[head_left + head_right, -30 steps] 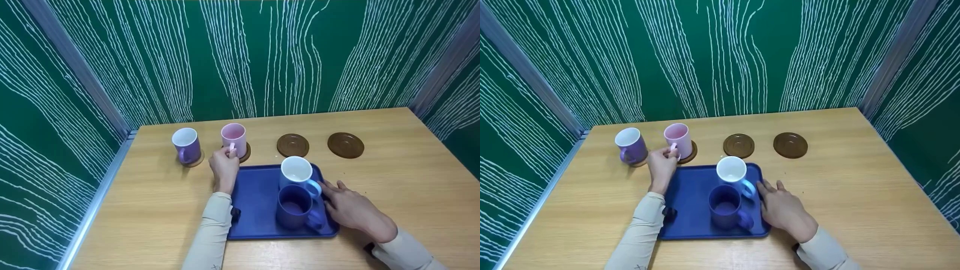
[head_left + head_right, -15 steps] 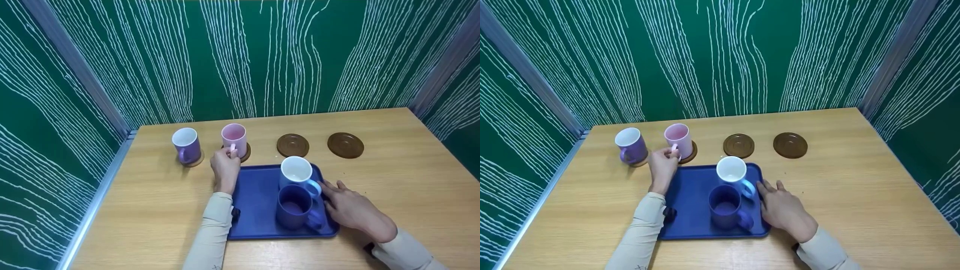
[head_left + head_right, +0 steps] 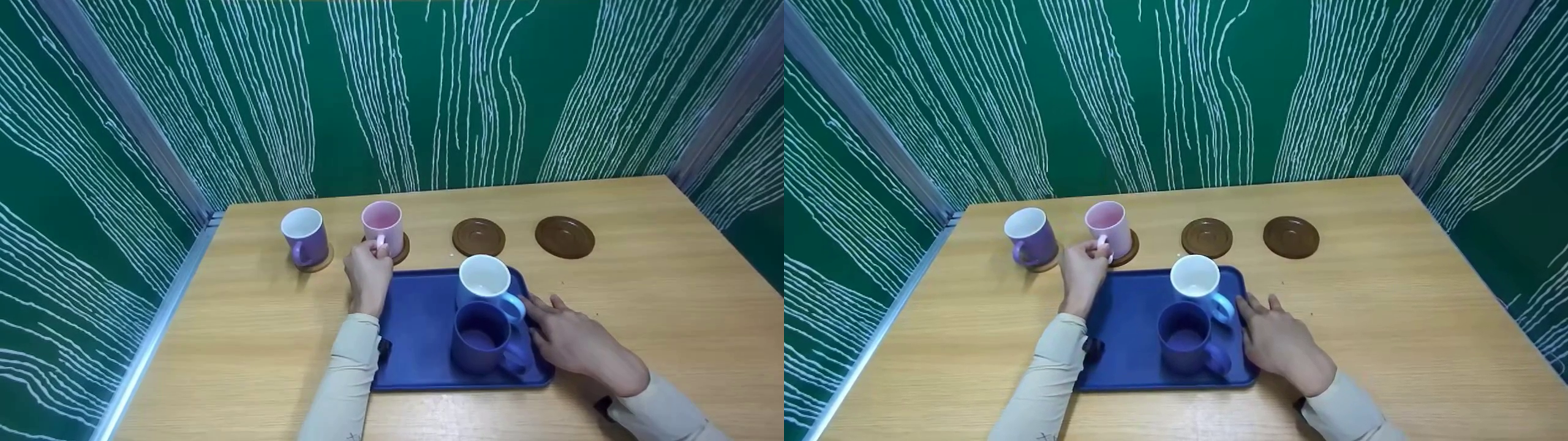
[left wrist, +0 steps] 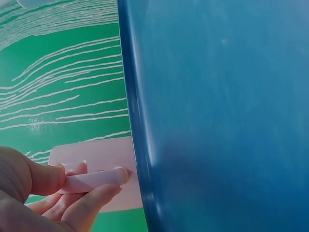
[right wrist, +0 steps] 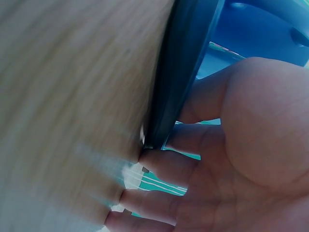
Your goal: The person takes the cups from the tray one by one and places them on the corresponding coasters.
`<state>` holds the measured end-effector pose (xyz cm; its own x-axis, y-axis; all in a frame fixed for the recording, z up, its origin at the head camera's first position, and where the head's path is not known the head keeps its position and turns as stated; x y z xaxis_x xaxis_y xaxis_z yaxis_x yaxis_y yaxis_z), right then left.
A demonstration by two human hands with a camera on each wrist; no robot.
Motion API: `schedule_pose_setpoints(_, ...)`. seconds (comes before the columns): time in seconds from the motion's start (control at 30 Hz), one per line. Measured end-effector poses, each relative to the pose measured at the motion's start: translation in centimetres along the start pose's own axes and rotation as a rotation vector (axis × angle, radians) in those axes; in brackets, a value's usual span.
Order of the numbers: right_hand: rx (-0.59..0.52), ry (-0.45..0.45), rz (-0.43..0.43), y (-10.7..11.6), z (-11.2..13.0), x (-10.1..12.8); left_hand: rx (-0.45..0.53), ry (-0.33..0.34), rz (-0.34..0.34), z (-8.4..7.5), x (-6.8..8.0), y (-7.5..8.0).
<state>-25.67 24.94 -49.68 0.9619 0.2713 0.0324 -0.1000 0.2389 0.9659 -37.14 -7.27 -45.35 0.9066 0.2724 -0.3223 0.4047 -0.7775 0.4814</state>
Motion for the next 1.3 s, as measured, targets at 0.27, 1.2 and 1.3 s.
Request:
schedule_pose_setpoints(0.27,0.005,-0.007,0.006,-0.1,0.0,0.0,0.007,0.01,0.022,0.0,0.0,0.0)
schedule_pose_setpoints(1.2,0.011,-0.01,0.018,-0.2,-0.2,-0.1,-0.034,0.03,0.019,-1.9,-0.2,2.8)
schedule_pose_setpoints(1.3,0.005,-0.009,0.014,-0.1,-0.2,0.0,-0.025,0.013,0.015,-2.4,-0.2,3.0)
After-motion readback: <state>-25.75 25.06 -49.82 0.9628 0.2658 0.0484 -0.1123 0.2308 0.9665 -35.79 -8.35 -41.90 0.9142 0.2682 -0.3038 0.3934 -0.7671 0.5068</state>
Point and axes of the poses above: each hand's wrist, its own x-axis away from the middle knuckle, its own y-axis out of the back of the hand, z = x × y, the point moved 8 cm from there along -x, towards the middle knuckle, and after that the axes turned 3 degrees about -y, right-handed, at the moved point
